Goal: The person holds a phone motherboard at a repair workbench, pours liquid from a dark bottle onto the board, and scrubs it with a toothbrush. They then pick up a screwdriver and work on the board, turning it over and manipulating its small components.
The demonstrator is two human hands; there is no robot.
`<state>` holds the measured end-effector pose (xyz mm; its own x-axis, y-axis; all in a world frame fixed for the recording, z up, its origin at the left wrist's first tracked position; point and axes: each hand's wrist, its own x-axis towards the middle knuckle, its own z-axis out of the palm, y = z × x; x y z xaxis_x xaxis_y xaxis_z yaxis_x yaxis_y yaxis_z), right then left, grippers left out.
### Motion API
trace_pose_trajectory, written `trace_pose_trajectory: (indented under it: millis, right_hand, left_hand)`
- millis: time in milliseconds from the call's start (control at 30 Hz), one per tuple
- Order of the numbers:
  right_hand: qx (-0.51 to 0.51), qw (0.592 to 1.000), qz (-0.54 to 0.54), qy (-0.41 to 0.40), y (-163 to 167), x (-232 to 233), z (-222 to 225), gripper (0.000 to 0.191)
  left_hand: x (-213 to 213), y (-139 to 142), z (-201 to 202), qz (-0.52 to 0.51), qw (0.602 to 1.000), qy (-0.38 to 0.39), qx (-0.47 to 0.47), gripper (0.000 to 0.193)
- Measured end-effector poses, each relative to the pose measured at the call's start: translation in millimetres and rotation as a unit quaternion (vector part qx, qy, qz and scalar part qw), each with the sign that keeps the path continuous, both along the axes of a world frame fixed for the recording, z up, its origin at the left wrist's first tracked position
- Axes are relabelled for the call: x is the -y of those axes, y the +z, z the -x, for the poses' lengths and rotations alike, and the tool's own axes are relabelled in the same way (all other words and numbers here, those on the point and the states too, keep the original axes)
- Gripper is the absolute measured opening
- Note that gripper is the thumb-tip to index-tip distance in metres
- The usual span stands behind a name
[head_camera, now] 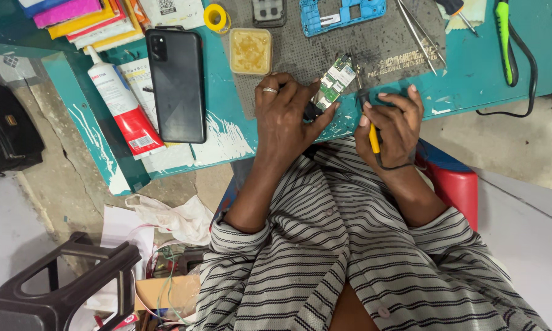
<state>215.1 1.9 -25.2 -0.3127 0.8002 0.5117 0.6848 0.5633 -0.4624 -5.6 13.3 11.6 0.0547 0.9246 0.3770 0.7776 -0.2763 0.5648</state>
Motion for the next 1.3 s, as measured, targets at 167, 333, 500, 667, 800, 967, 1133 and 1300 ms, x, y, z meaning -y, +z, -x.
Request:
trace_pose_trajectory:
  millis: [167,333,500,667,800,967,1133,1300]
  right_hand:
    - [0.004,1.0,-0.002,0.001,1.7,-0.5,0.9,0.012]
    - [0.002,1.0,0.005,0.007,5.4,-2.3,3.9,0.01]
    - [0.015,1.0,0.003,0.016,8.0,-2.3,5.5,0.011]
    - [0.014,1.0,0.002,0.015,8.4,-2.0,8.5,0.011]
    - [0.017,1.0,0.01,0.009,8.4,-2.3,9.4,0.01]
    - [0.013,1.0,0.002,0.016,7.2,-4.2,9.0,0.012]
    - [0.018,1.0,-0.001,0.019,5.3,-4.1,8.0,0.013]
    - [0.017,1.0,-0.013,0.021,2.0,-5.1,7.3,0.012]
  left_hand:
    - [0.5,-0.9,-0.1,0.004,1.0,-0.002,0.001,0.045]
    - [-0.7,-0.4,0.6,0.002,1.0,-0.013,0.006,0.044]
    - [0.5,3.6,2.7,0.008,1.0,-0.022,0.012,0.044]
    - [-0.1,5.4,2.9,0.006,1.0,-0.023,0.018,0.044]
    - [0.0,4.5,2.5,0.007,1.0,-0.022,0.014,0.044]
    - [0.7,3.4,2.2,0.007,1.0,-0.02,0.012,0.043]
    - [0.7,2.6,1.9,0.005,1.0,-0.017,0.01,0.043]
    - [0.9,1.3,1.8,0.01,1.0,-0.014,0.007,0.044]
